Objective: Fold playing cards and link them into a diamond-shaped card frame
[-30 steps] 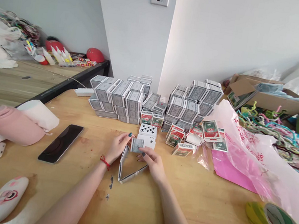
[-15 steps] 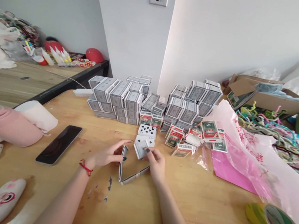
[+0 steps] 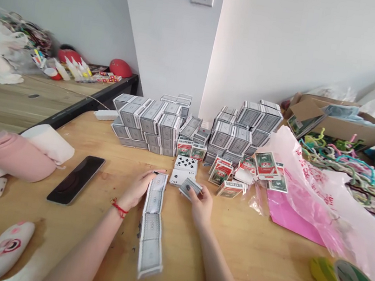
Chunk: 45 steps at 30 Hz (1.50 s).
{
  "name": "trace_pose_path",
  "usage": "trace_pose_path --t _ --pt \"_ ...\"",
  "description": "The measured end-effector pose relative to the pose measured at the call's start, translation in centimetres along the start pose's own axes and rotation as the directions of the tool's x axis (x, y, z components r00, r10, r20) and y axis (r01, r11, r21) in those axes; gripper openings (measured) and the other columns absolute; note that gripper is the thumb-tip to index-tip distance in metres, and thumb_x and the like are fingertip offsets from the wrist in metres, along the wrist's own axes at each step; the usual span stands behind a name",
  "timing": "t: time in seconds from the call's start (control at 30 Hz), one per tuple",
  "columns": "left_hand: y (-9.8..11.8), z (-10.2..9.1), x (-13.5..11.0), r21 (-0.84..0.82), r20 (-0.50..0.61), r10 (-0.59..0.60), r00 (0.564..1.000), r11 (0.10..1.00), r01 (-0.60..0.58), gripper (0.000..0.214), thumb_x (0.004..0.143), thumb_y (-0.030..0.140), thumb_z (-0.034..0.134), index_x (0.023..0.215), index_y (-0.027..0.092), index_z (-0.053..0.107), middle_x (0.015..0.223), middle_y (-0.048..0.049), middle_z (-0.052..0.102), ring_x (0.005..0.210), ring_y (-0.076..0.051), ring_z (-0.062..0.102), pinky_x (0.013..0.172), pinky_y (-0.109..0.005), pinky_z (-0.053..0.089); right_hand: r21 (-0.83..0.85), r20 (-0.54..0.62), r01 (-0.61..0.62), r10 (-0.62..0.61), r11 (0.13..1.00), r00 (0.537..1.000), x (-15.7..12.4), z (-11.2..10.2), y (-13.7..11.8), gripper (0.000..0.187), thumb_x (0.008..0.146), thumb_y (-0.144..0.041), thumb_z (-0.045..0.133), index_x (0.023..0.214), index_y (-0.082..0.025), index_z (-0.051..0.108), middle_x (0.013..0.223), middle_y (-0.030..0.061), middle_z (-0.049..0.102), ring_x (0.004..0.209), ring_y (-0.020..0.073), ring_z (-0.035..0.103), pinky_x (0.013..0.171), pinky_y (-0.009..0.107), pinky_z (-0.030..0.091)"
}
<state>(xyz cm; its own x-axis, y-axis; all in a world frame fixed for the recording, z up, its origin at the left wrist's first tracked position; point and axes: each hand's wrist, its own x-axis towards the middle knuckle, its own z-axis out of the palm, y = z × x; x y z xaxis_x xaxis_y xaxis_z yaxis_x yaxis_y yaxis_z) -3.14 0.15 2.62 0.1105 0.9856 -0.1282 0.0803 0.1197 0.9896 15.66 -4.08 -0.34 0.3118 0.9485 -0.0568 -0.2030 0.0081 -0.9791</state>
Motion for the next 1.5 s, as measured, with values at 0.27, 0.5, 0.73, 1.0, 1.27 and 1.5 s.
trace_pose_path --t 0.27,0.5,0.73,1.0,1.27,1.5 --pt "0.7 1.4 -0.1 -0.329 0.149 -0.097 0.984 0.934 0.142 0.039 0.076 0.031 0.046 0.114 0.020 0.051 0.087 -0.0039 0.068 0.066 -0.017 0.063 0.057 -0.030 0.052 -0.068 0.073 0.095 -0.090 0.993 0.993 -0.1 0.5 -0.3 0.029 0.069 -0.033 0.065 0.093 -0.017 0.061 0.099 0.0076 0.065 0.094 0.0228 0.059 0.086 0.039 0.044" --pt "0.0 1.9 0.5 -0.530 0.299 -0.131 0.945 0.801 0.278 0.029 0.077 0.033 0.046 0.102 0.019 0.051 0.082 -0.0042 0.064 0.073 -0.018 0.062 0.063 -0.032 0.052 0.109 0.122 -0.025 0.012 0.994 0.992 -0.2 0.8 -0.3 0.037 0.069 -0.036 0.065 0.099 -0.020 0.052 0.100 0.0077 0.064 0.083 0.0231 0.061 0.062 0.036 0.055" --pt "0.0 1.5 0.8 -0.572 0.462 -0.196 0.865 0.679 0.460 0.043 0.084 0.044 0.036 0.109 0.014 0.054 0.072 -0.0051 0.061 0.056 -0.014 0.058 0.063 -0.032 0.050 0.112 0.115 0.040 -0.053 0.993 0.992 0.0 0.6 0.2 0.029 0.072 -0.034 0.064 0.094 -0.021 0.051 0.096 0.0049 0.063 0.084 0.0204 0.061 0.072 0.037 0.055" --pt "-0.8 1.8 1.2 -0.429 0.562 -0.276 0.780 0.709 0.559 0.049 0.085 0.047 0.034 0.108 0.009 0.055 0.070 -0.0091 0.063 0.056 -0.016 0.060 0.067 -0.035 0.050 0.049 0.119 0.088 -0.094 0.995 0.988 -0.1 0.9 0.4 0.025 0.074 -0.032 0.061 0.095 -0.020 0.053 0.100 0.0062 0.062 0.088 0.0209 0.060 0.072 0.037 0.055" --pt "-1.3 1.9 1.4 -0.395 0.539 -0.271 0.797 0.755 0.524 0.050 0.084 0.050 0.035 0.107 0.010 0.055 0.071 -0.0087 0.063 0.056 -0.016 0.060 0.064 -0.034 0.051 -0.010 0.110 0.156 -0.154 0.988 0.982 0.0 0.9 0.5 0.022 0.075 -0.030 0.058 0.094 -0.019 0.054 0.098 0.0070 0.063 0.085 0.0202 0.061 0.073 0.036 0.054" --pt "-1.2 1.8 1.4 -0.391 0.535 -0.264 0.803 0.765 0.512 0.051 0.085 0.049 0.035 0.108 0.009 0.055 0.073 -0.0096 0.064 0.057 -0.015 0.059 0.064 -0.032 0.051 -0.068 0.118 0.218 -0.210 0.974 0.971 0.0 0.8 0.5 0.020 0.076 -0.029 0.056 0.094 -0.019 0.055 0.094 0.0068 0.064 0.083 0.0196 0.061 0.075 0.035 0.051"
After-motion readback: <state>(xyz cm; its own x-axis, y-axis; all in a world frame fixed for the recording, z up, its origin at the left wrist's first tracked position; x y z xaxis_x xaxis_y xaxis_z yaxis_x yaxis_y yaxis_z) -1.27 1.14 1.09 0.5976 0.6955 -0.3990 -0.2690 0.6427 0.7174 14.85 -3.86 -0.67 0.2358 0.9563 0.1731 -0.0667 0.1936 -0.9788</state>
